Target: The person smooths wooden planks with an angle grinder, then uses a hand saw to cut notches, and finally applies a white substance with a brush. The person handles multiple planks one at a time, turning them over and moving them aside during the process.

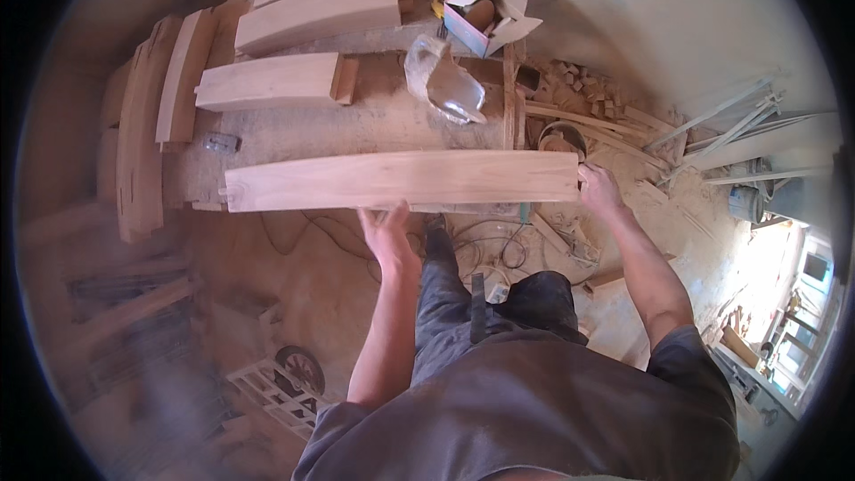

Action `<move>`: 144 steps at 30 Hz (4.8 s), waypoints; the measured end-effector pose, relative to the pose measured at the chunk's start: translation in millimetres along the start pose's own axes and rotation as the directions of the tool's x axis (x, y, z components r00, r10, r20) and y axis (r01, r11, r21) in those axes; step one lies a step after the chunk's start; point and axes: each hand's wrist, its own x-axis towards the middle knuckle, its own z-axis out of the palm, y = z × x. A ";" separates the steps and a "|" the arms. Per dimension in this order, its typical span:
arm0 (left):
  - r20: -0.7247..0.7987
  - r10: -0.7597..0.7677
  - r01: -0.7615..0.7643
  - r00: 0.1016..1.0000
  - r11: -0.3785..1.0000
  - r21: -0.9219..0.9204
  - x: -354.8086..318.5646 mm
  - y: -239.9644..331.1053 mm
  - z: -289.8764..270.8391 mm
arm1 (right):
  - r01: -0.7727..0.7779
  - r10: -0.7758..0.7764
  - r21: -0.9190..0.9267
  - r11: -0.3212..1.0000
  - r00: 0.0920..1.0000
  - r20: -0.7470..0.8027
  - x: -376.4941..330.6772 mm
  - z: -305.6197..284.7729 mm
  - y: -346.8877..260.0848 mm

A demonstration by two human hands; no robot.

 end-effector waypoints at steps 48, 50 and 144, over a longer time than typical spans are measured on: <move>0.671 0.357 -0.685 0.650 -0.108 0.721 123.9 -3.6 27.2 | -0.283 0.395 0.958 0.039 0.885 0.246 203.4 -34.7 -138.6; 0.808 0.270 -0.791 0.524 -0.199 0.579 109.4 -7.1 27.8 | -0.283 0.459 0.958 0.050 0.858 0.230 204.7 -16.2 -139.0; 0.656 -0.626 -0.888 0.422 -0.138 0.439 85.3 -24.8 210.8 | 0.143 0.779 0.833 0.535 0.299 -0.552 -52.2 108.3 -69.6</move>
